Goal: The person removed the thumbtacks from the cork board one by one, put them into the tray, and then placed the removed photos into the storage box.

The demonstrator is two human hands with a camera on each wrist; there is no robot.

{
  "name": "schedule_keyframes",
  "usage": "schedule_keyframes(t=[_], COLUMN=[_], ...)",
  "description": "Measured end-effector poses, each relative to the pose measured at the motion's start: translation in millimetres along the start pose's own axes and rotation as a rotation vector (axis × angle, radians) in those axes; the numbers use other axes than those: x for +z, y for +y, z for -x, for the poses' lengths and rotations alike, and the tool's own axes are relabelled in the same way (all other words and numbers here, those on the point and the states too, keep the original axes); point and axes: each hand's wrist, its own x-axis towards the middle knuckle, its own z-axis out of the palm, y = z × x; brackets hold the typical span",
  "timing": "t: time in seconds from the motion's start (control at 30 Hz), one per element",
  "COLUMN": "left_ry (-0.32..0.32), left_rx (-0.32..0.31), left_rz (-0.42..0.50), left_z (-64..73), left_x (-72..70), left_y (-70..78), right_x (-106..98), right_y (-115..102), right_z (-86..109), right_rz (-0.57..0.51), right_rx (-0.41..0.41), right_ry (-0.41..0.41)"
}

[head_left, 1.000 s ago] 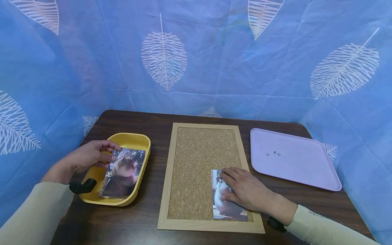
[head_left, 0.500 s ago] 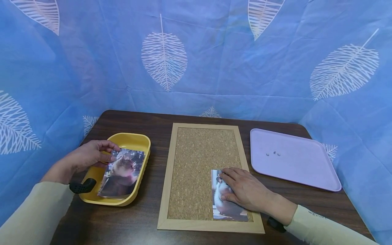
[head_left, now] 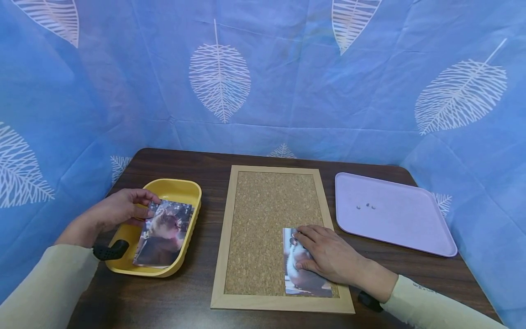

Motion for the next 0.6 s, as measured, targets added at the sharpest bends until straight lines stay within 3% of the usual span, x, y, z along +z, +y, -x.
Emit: schedule_keyframes(t=[0.23, 0.6], left_ry=[-0.011, -0.003], left_rx=[-0.004, -0.024], left_rz=[0.007, -0.087], left_z=[-0.3, 0.8], left_x=[-0.3, -1.2], left_y=[0.6, 1.3], right_x=[0.6, 0.4], right_y=[-0.1, 0.2], right_z=[0.0, 0.2], right_rz=[-0.004, 0.001], right_rx=[0.004, 0.004], right_ry=[-0.003, -0.002])
